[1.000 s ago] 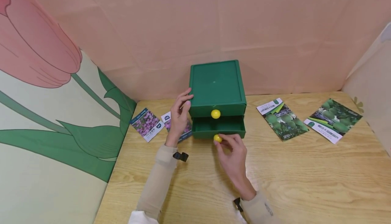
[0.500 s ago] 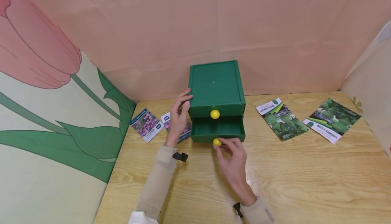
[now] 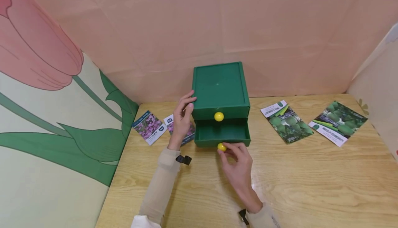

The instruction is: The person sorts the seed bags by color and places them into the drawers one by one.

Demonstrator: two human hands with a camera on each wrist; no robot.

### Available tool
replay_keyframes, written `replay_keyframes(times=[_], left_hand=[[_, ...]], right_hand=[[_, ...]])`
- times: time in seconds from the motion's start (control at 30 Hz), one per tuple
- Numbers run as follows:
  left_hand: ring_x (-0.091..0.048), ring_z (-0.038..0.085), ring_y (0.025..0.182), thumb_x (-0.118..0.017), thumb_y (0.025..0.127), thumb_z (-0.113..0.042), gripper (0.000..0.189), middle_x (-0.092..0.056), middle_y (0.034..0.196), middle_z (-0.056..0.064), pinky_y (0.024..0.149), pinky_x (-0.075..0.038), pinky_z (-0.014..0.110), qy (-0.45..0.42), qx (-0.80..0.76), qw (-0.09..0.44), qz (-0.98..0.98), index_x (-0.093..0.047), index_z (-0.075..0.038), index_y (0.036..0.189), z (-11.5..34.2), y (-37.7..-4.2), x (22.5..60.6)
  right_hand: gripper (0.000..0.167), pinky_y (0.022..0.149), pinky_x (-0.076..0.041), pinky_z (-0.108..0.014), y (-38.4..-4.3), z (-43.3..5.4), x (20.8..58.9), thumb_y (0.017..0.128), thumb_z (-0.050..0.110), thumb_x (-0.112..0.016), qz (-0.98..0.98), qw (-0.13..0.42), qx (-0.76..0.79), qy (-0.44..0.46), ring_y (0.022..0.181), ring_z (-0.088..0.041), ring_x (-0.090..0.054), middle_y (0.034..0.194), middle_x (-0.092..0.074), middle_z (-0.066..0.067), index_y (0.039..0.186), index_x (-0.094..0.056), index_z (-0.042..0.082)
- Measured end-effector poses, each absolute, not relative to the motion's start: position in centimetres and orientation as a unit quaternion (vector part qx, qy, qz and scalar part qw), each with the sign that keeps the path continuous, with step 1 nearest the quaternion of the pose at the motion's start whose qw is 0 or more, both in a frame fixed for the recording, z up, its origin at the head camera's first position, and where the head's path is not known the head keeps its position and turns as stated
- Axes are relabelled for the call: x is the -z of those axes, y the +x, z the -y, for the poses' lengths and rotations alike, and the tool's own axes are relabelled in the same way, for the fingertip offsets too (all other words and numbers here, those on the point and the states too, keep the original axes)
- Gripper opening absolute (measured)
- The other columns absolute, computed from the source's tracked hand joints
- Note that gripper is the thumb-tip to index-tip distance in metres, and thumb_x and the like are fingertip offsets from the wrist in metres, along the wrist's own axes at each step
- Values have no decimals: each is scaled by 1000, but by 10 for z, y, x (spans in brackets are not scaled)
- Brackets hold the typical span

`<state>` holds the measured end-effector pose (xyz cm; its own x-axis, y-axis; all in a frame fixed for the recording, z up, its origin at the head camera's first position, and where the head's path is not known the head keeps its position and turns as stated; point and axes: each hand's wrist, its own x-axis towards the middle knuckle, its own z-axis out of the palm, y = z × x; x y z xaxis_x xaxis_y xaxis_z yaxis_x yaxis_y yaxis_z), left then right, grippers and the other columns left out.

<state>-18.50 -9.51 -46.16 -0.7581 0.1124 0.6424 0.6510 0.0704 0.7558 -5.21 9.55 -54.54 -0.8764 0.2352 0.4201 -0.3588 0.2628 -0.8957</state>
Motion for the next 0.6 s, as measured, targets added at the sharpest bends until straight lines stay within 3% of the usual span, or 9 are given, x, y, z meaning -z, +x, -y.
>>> replay_keyframes(times=[0.3, 0.6], left_hand=[[-52, 37, 147, -49, 109, 5, 27, -52, 156, 28, 111, -49, 67, -273, 625, 219, 698, -66, 9, 130, 95, -185, 462], [-52, 37, 147, -50, 109, 3, 27, -52, 155, 30, 112, -50, 65, -275, 626, 218, 697, -66, 10, 130, 95, -185, 461]], right_hand=[[29, 82, -61, -16, -48, -98, 547, 84, -14, -83, 757, 257, -597, 67, 91, -10, -71, 101, -62, -17, 111, -78, -5], [30, 82, -60, -13, -41, -98, 548, 84, -12, -84, 759, 257, -595, 67, 92, -6, -69, 101, -62, -13, 111, -80, -2]])
